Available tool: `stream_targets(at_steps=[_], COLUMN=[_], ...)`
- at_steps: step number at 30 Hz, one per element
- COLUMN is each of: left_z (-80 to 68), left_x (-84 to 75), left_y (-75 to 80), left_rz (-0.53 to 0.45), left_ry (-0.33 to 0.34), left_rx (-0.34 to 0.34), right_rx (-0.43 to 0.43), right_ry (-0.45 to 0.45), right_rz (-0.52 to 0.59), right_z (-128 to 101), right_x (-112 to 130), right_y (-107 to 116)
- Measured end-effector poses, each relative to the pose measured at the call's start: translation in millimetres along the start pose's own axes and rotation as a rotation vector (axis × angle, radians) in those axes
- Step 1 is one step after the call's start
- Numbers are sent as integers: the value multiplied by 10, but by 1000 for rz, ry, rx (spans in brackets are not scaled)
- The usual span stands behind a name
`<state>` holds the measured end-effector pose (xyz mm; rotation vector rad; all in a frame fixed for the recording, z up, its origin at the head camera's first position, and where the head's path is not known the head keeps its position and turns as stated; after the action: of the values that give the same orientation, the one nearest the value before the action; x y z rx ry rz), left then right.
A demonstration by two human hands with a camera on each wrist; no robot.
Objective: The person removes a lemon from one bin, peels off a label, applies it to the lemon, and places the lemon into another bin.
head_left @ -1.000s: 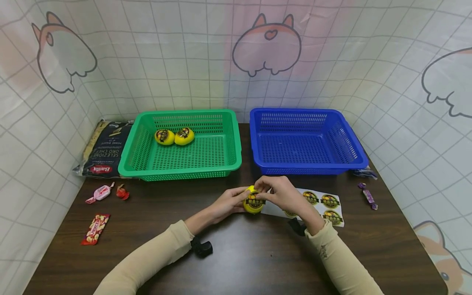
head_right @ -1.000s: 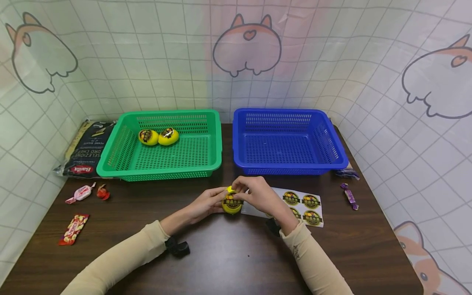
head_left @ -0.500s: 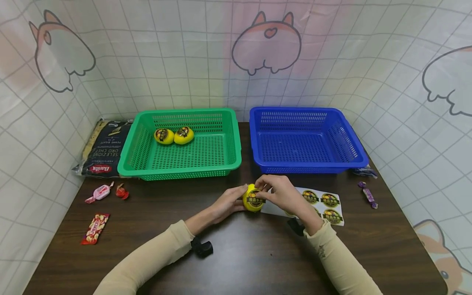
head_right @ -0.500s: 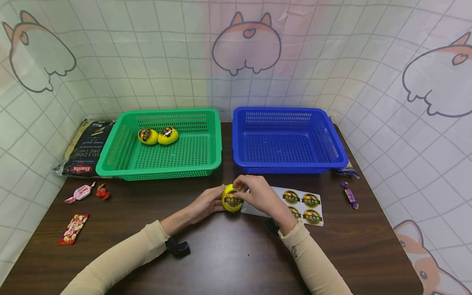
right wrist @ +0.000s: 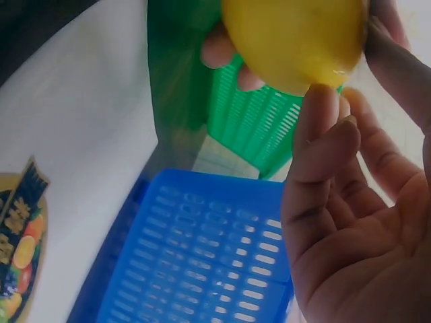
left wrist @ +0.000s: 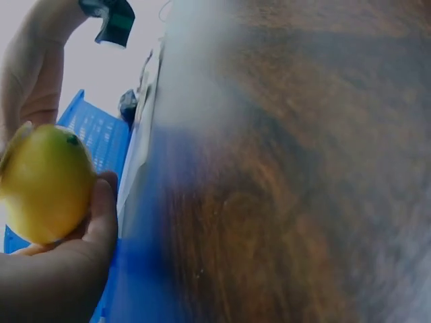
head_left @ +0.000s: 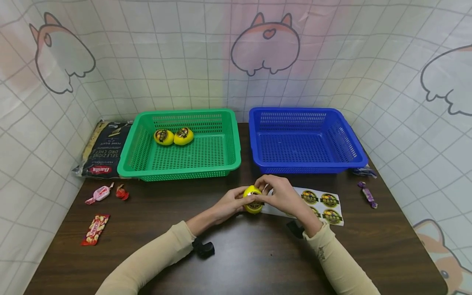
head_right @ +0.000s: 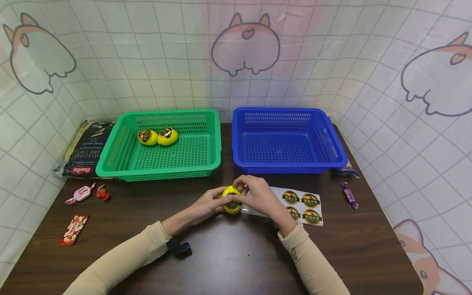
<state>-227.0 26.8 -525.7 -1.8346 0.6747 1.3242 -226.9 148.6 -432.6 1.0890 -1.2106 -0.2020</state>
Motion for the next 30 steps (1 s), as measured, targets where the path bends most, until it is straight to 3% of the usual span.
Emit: stream_targets(at_steps=[6,10,18,30], left_z=[-11,-17,-52,-162], left_x=[-57,-52,-48,-238], left_y=[5,18,6,-43], left_rz=[-11,-21,-38,5], left_ry=[-36,-48,-41,-51], left_rx=[40,19,0,26], right_rx=[72,147,222,232], right_ry=[-133,-182,-156,-83], right_rz=[181,352,640,807], right_z=[-49,-54,-15,-49], right_x=[-224,-288,-304,-240], right_y=[-76,-220,-382,-269])
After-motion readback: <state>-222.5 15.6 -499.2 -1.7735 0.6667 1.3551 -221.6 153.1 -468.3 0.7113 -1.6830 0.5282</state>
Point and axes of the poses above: each hand's wrist, its own z-axis towards the middle knuckle, its own y-axis out of the back of the hand, x = y × z, the point moved 8 cm from there along z, towards the middle knuckle, and after that the axes turned 14 degrees about x, right-handed, at the moved point
